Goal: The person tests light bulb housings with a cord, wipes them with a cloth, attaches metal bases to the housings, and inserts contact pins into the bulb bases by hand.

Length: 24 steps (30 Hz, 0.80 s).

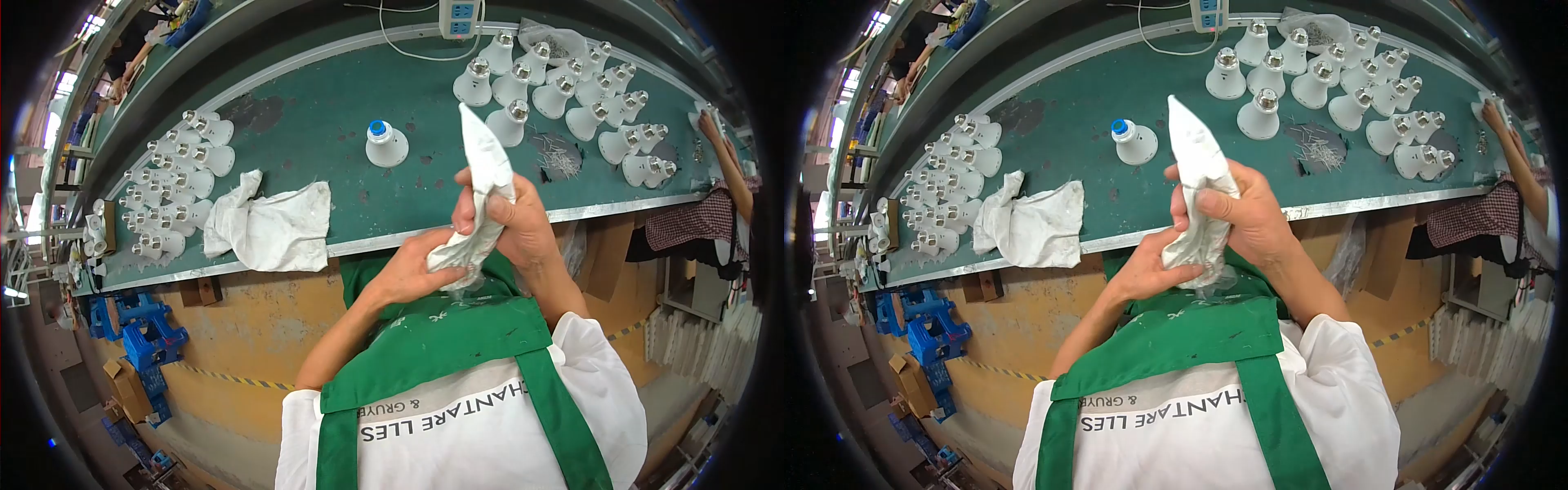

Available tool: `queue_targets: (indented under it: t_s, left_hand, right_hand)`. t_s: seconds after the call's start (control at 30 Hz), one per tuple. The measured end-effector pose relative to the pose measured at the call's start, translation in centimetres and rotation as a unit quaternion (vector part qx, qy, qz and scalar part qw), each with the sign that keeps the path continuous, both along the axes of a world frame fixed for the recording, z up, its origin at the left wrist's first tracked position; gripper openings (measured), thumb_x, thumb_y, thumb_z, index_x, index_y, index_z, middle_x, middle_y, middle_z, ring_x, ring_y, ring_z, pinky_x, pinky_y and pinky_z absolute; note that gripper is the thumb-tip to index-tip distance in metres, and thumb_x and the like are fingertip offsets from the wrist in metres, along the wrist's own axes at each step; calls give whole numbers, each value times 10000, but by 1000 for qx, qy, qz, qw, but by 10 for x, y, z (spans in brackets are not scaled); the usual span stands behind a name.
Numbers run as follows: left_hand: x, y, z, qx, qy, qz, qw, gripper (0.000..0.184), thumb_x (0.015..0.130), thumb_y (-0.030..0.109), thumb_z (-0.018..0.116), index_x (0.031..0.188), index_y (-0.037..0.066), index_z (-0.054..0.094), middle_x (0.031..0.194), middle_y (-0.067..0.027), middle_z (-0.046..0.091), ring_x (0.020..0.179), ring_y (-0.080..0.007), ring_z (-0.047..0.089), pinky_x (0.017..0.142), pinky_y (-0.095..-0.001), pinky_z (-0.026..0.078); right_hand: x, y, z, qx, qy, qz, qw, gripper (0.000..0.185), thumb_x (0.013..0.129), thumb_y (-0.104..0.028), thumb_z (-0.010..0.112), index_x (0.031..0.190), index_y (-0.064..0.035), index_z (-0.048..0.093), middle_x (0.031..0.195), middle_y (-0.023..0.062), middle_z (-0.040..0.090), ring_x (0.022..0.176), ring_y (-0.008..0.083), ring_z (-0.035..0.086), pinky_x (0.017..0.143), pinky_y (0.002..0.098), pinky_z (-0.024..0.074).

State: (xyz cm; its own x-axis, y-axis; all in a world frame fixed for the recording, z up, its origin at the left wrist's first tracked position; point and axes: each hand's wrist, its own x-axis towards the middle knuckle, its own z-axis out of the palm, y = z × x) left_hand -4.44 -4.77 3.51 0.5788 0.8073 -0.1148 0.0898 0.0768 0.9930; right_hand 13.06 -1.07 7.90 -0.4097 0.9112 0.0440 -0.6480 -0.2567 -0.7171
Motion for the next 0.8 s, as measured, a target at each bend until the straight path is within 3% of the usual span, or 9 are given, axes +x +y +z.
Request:
queue_targets:
  t_s: [0.1,0.23,0.3,0.4,0.5,0.6,0.7,0.8]
  left_hand:
    - [-24,2,3,-56,41,11,998,444,728,132,657,1142,14,547,987,-121,621,879,-216,597,806,-318,457]
    - [-41,15,6,5,98,38,994,465,719,157,661,1148,17,547,972,-123,626,858,-199,603,781,-317,464]
    - [-43,23,10,53,137,55,988,449,722,164,666,1133,22,552,993,-157,619,884,-277,603,789,-352,464]
    - [-45,33,13,114,200,84,969,408,737,162,661,1109,29,560,1005,-174,606,909,-367,567,788,-399,456]
    - [-52,37,-1,251,278,118,920,416,730,142,671,1110,19,558,983,-131,606,843,-235,587,737,-337,467]
    - [-56,48,-4,216,210,186,935,427,729,143,679,1124,33,560,1016,-117,592,838,-212,564,721,-314,459]
    - [-47,69,-3,125,174,353,911,485,693,168,718,1132,52,546,1041,-100,598,903,-238,549,740,-343,464]
    - [-38,97,-22,256,242,373,858,578,649,130,753,1170,70,509,1066,-100,574,953,-227,527,770,-330,462]
  right_hand:
    - [-10,10,-3,1,14,20,1000,351,861,-191,612,1109,44,537,793,82,597,715,145,573,661,278,476]
    - [-28,21,-10,6,-24,-32,999,277,885,-169,581,1074,34,568,812,81,619,689,133,585,625,266,486]
    - [-36,27,-12,41,-48,-71,995,272,885,-177,583,1059,32,577,819,86,627,678,131,589,610,267,490]
    - [-47,35,-12,1,-70,-113,991,280,891,-201,578,1048,31,584,804,84,629,677,127,587,614,267,489]
    - [-44,47,-13,-4,-56,-95,994,309,907,-251,553,1047,23,586,771,73,617,694,122,579,658,247,474]
    - [-40,58,-31,29,-94,-81,992,342,906,-296,552,1041,16,585,735,52,592,658,105,539,616,236,438]
    - [-47,62,-27,-9,-168,-114,979,338,909,-301,542,997,24,577,702,45,565,611,111,511,583,246,426]
    - [-53,63,-14,-12,-181,-119,976,305,912,-287,541,947,11,597,681,27,548,585,88,473,547,234,390]
